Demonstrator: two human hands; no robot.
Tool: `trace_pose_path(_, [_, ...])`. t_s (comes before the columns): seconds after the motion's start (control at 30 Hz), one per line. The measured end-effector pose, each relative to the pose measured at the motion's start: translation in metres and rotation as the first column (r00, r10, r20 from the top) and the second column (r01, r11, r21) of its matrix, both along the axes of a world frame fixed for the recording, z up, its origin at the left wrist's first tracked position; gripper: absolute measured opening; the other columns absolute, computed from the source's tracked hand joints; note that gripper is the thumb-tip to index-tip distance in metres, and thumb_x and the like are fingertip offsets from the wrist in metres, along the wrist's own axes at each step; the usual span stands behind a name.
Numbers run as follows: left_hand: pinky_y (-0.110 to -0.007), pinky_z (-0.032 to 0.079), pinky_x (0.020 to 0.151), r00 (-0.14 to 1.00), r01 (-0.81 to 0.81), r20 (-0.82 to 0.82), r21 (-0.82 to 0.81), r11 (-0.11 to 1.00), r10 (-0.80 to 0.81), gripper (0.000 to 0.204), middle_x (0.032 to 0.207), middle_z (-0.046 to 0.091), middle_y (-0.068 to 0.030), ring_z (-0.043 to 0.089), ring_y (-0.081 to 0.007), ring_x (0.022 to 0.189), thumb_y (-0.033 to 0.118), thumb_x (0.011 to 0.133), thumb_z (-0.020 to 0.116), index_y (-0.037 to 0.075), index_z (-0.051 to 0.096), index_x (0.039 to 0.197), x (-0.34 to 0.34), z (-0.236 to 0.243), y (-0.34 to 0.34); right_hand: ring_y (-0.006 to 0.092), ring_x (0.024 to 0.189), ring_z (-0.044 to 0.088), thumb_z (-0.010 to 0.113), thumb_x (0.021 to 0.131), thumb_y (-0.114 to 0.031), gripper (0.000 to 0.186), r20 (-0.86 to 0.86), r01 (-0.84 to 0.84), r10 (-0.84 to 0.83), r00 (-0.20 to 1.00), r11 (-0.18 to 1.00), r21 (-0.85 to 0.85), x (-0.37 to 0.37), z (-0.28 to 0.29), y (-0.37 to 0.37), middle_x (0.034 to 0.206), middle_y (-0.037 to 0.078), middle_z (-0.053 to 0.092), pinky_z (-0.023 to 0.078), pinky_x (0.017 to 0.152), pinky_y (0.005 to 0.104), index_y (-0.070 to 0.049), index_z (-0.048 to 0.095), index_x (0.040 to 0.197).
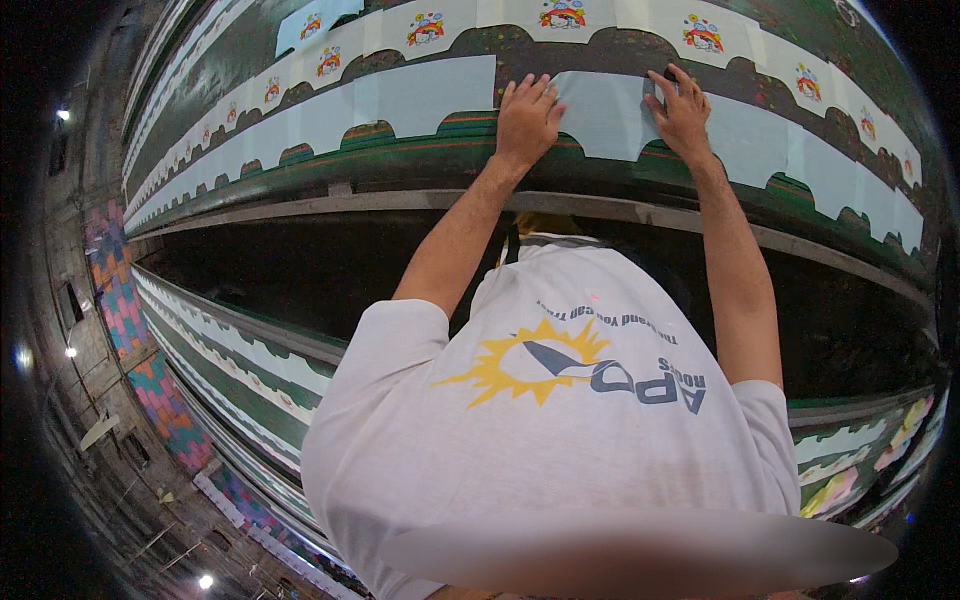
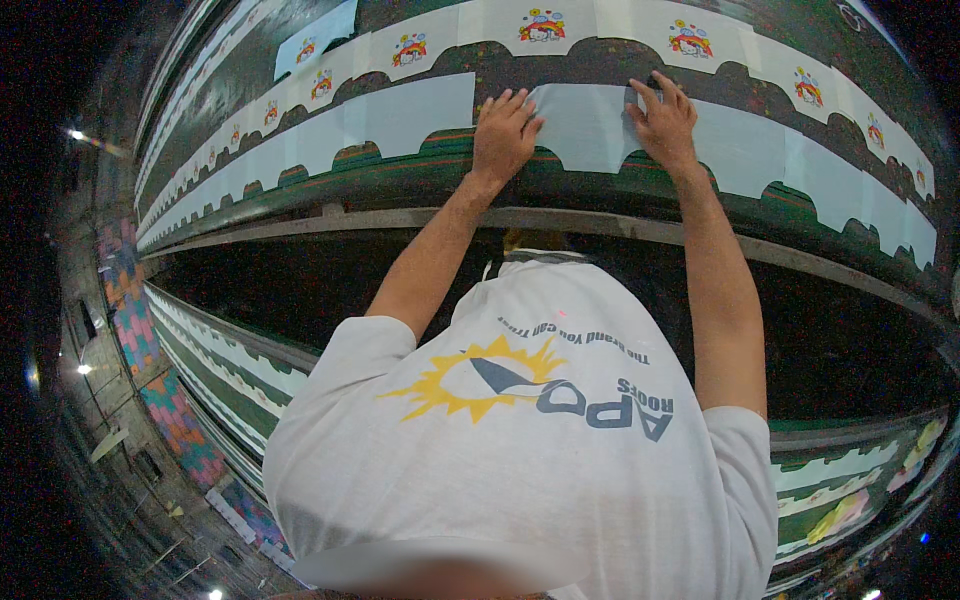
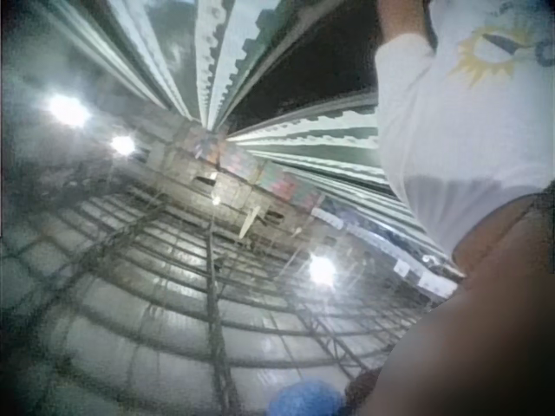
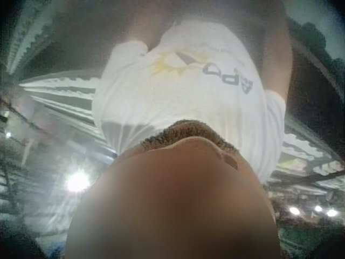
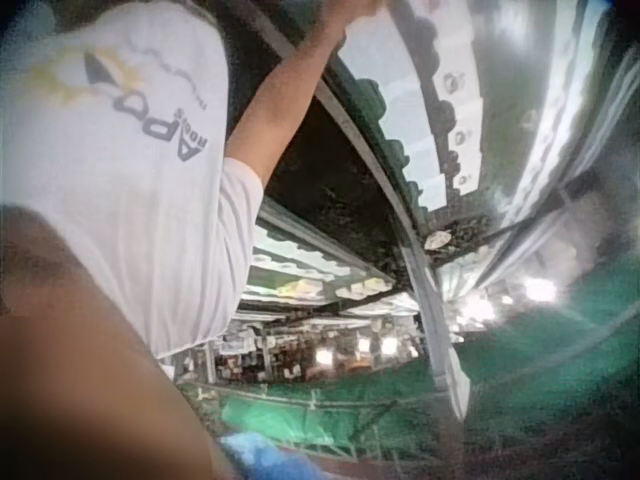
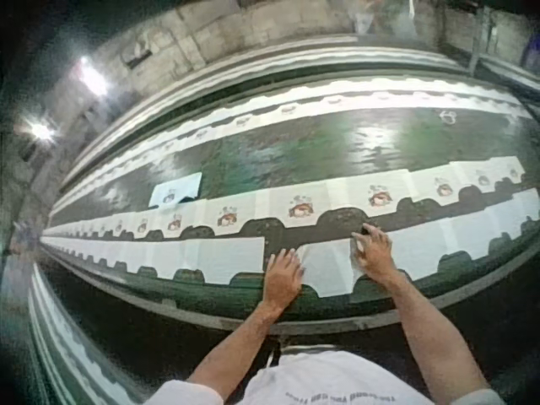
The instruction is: The person aligns and smooths a long strip of patterned wallpaper onto a curved green surface. They use both hands to press the paper into place, working along the length of the surface to remove air pockets and ensure adhesion.
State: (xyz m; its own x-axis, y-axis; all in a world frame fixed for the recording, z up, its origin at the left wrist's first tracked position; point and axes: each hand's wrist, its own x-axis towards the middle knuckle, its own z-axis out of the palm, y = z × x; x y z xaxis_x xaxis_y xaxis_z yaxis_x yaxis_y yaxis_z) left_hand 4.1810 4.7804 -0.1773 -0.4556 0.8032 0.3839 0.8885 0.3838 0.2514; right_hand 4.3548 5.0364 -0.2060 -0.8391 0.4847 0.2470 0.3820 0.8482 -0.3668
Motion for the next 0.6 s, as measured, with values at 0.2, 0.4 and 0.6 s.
trace_pose_path(0.2, [-0.045, 0.053, 0.084, 0.952, -0.18, 0.268, 0.09, 0.98, 0.15, 0.011, 0.101, 0.073, -0.014, 0.07, -0.0339, 0.096, 0.013, 0.088, 0.073, 0.004, 0.072, 0.095, -0.022, 0.02, 0.002, 0.0379, 0.142, 0.038, 0.077, 0.09, -0.033, 0.053, 0.108, 0.029, -0.025, 0.994, 0.999, -0.04, -0.009, 0.017, 0.0, 0.155, 0.007, 0.042, 0.03, 0.113, 0.059, -0.035, 0.059, 0.14])
trace_pose_path(0.4, [-0.044, 0.054, 0.075, 0.851, -0.36, 0.483, 0.253, 0.898, 0.206, 0.008, 0.088, 0.072, -0.0152, 0.07, -0.0343, 0.082, 0.01, 0.093, 0.067, 0.002, 0.069, 0.095, -0.049, 0.034, -0.007, 0.0387, 0.141, 0.04, 0.08, 0.088, -0.028, 0.035, 0.178, -0.049, 0.061, 0.982, 0.996, -0.07, -0.02, 0.036, 0.015, 0.154, 0.008, 0.045, 0.035, 0.111, 0.0593, -0.026, 0.071, 0.122])
trace_pose_path(0.6, [-0.039, 0.055, 0.074, 0.804, -0.453, 0.525, 0.24, 0.859, 0.278, 0.017, 0.091, 0.073, -0.0126, 0.071, -0.0274, 0.082, 0.019, 0.098, 0.068, 0.003, 0.067, 0.102, -0.087, 0.038, -0.034, 0.0393, 0.139, 0.041, 0.079, 0.088, -0.028, 0.026, 0.107, -0.046, 0.06, 0.992, 0.991, -0.124, -0.028, 0.028, 0.021, 0.152, 0.007, 0.049, 0.035, 0.111, 0.0585, -0.019, 0.075, 0.112])
